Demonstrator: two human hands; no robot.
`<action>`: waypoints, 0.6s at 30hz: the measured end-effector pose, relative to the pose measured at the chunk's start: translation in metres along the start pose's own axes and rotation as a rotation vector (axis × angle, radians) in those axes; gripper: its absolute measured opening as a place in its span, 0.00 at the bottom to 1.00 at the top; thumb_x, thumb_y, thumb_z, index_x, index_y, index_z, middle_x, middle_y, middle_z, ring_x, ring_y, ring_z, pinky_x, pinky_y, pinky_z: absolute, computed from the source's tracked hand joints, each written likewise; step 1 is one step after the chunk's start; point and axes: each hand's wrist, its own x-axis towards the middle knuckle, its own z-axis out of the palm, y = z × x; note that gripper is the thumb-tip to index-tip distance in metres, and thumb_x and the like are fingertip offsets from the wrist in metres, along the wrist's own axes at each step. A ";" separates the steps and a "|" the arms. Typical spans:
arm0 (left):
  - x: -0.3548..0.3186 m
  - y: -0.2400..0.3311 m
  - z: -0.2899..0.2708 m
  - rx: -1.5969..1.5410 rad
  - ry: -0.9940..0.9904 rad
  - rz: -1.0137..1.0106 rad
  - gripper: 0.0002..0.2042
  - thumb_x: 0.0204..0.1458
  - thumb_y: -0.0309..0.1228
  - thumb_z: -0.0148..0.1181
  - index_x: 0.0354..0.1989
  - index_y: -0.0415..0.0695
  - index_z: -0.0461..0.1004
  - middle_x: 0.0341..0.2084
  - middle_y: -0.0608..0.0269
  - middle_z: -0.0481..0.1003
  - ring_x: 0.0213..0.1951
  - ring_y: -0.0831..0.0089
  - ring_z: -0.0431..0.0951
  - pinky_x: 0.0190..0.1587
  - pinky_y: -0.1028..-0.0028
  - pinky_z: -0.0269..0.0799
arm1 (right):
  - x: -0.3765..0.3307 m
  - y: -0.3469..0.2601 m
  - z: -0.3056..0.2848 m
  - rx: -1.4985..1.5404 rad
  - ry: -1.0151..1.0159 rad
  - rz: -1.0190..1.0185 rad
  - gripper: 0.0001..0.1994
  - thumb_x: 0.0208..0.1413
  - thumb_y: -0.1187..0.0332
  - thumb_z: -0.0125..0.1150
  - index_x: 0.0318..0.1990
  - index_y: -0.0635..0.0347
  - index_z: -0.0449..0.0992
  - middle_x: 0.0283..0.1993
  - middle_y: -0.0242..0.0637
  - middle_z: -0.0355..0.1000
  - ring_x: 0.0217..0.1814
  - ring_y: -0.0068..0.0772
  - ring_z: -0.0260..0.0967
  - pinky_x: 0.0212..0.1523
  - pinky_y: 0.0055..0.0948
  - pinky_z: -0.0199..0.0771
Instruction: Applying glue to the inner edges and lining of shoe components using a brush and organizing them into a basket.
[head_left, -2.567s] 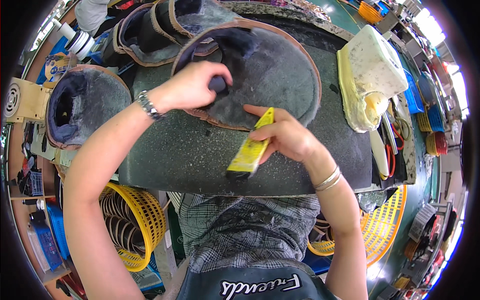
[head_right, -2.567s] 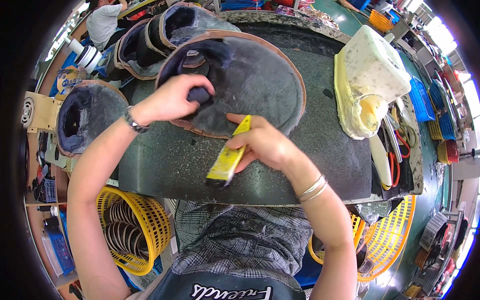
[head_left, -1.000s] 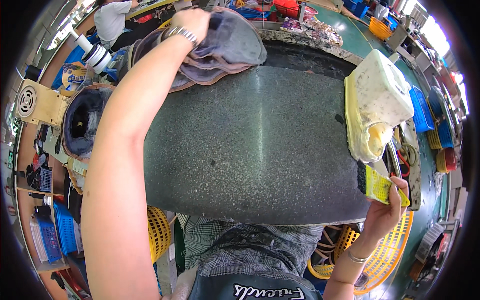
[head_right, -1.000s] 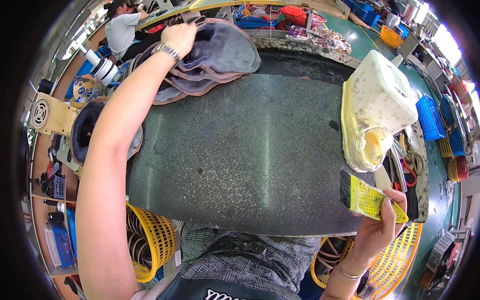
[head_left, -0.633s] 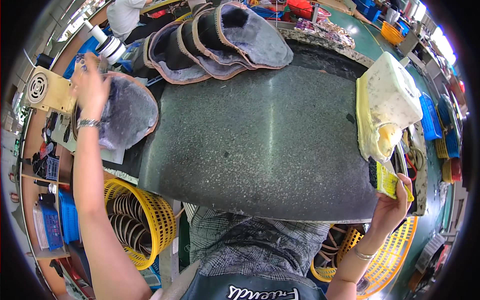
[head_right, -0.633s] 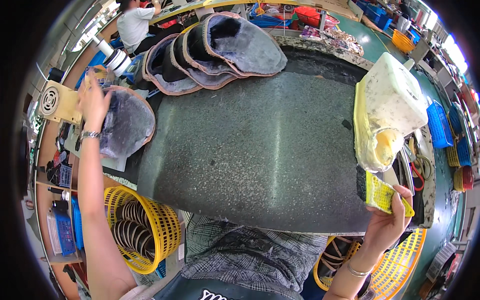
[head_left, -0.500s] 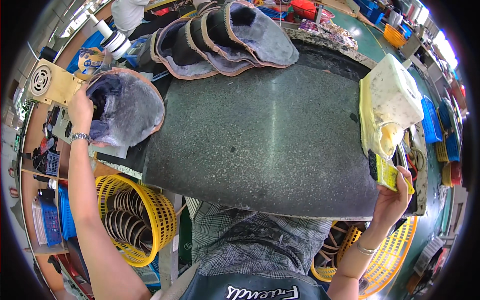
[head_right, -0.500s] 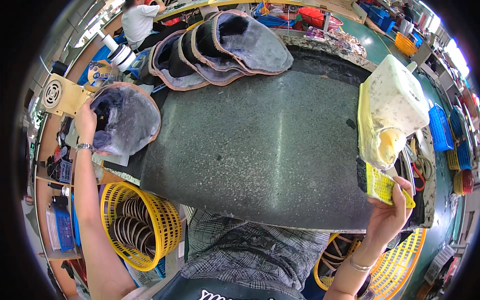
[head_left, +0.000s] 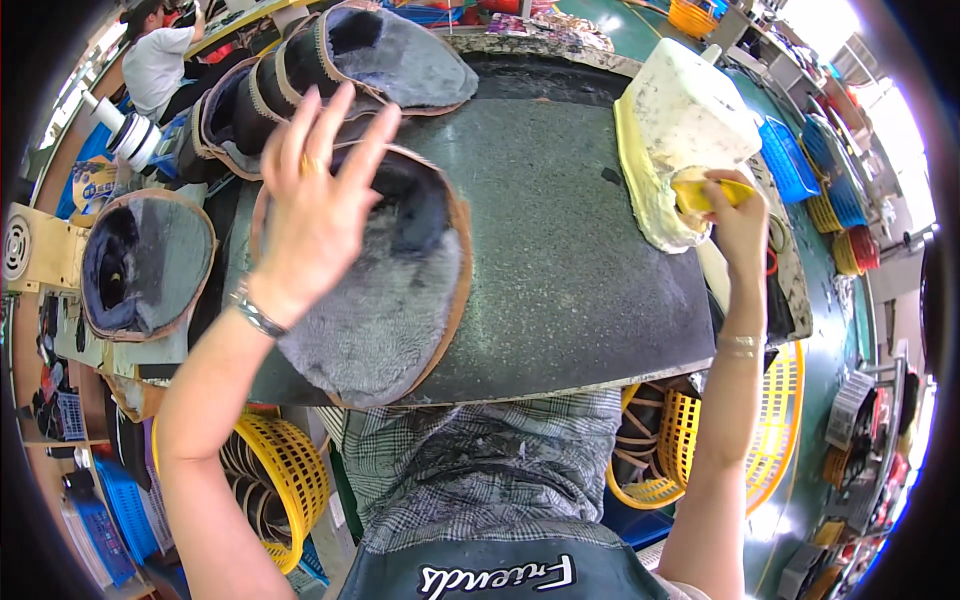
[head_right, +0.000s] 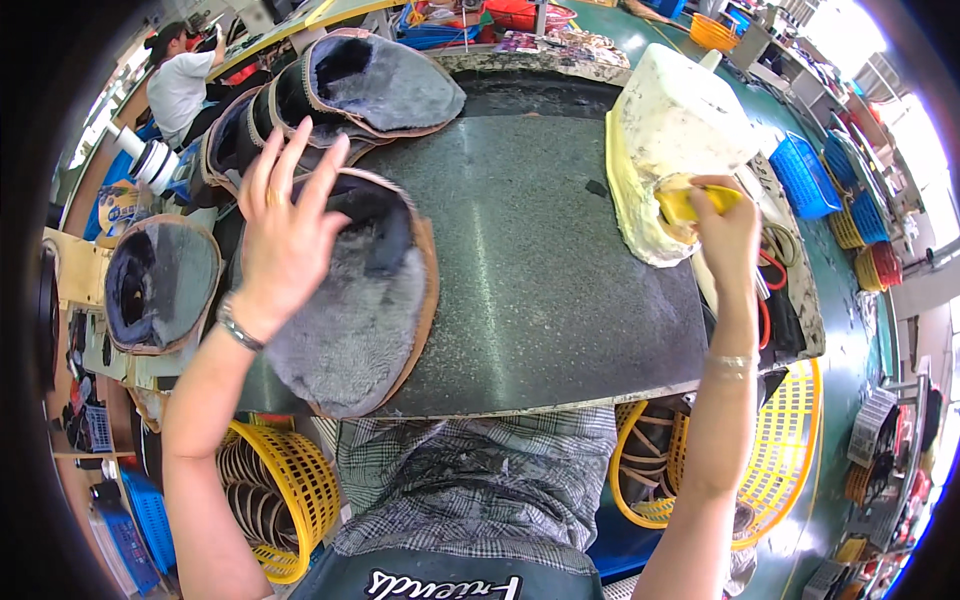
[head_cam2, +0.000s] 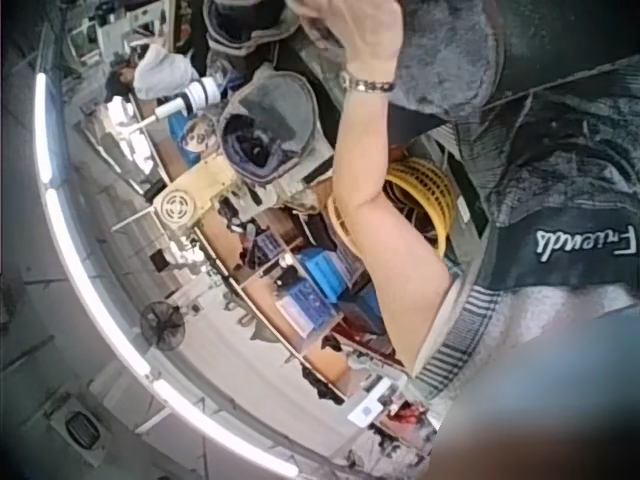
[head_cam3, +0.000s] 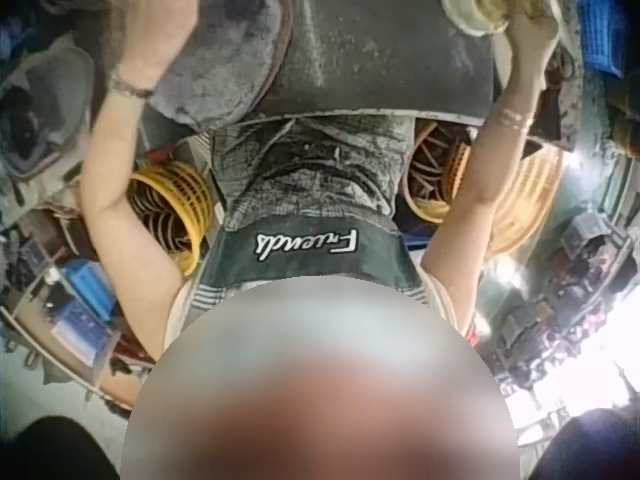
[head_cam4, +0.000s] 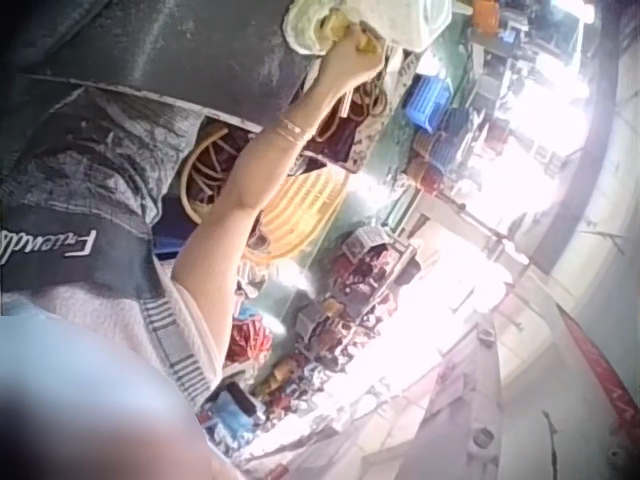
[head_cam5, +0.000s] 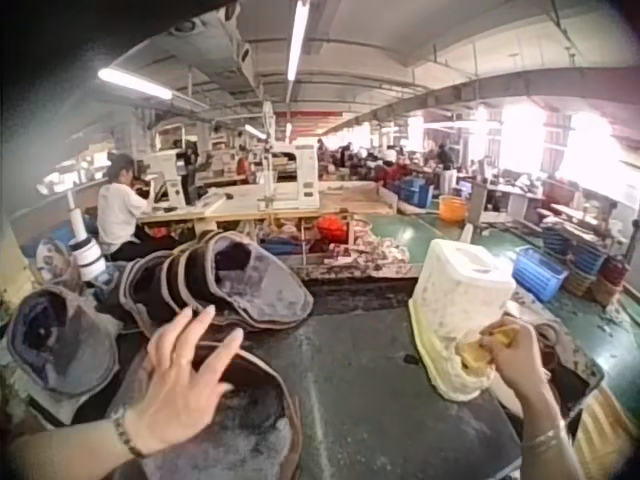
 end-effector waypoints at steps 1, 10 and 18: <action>-0.010 0.015 0.005 -0.144 0.075 -0.039 0.31 0.37 0.27 0.64 0.55 0.49 0.63 0.53 0.54 0.59 0.54 0.56 0.58 0.54 0.59 0.50 | -0.006 0.004 -0.006 0.085 0.021 0.063 0.07 0.51 0.70 0.56 0.36 0.61 0.76 0.30 0.35 0.72 0.31 0.22 0.70 0.28 0.20 0.71; -0.022 0.041 0.068 -0.666 -0.169 -0.070 0.20 0.43 0.30 0.62 0.44 0.35 0.68 0.45 0.44 0.70 0.50 0.53 0.69 0.52 0.64 0.66 | -0.062 -0.013 -0.026 0.611 -0.156 0.226 0.11 0.54 0.71 0.56 0.41 0.69 0.72 0.33 0.37 0.72 0.30 0.21 0.71 0.28 0.18 0.74; 0.034 0.012 0.076 -0.831 -0.605 -0.139 0.09 0.49 0.32 0.55 0.29 0.37 0.74 0.22 0.46 0.73 0.26 0.57 0.75 0.30 0.66 0.67 | -0.081 -0.065 0.057 0.434 -0.514 -0.197 0.10 0.54 0.77 0.53 0.43 0.64 0.75 0.39 0.35 0.74 0.37 0.20 0.71 0.39 0.21 0.72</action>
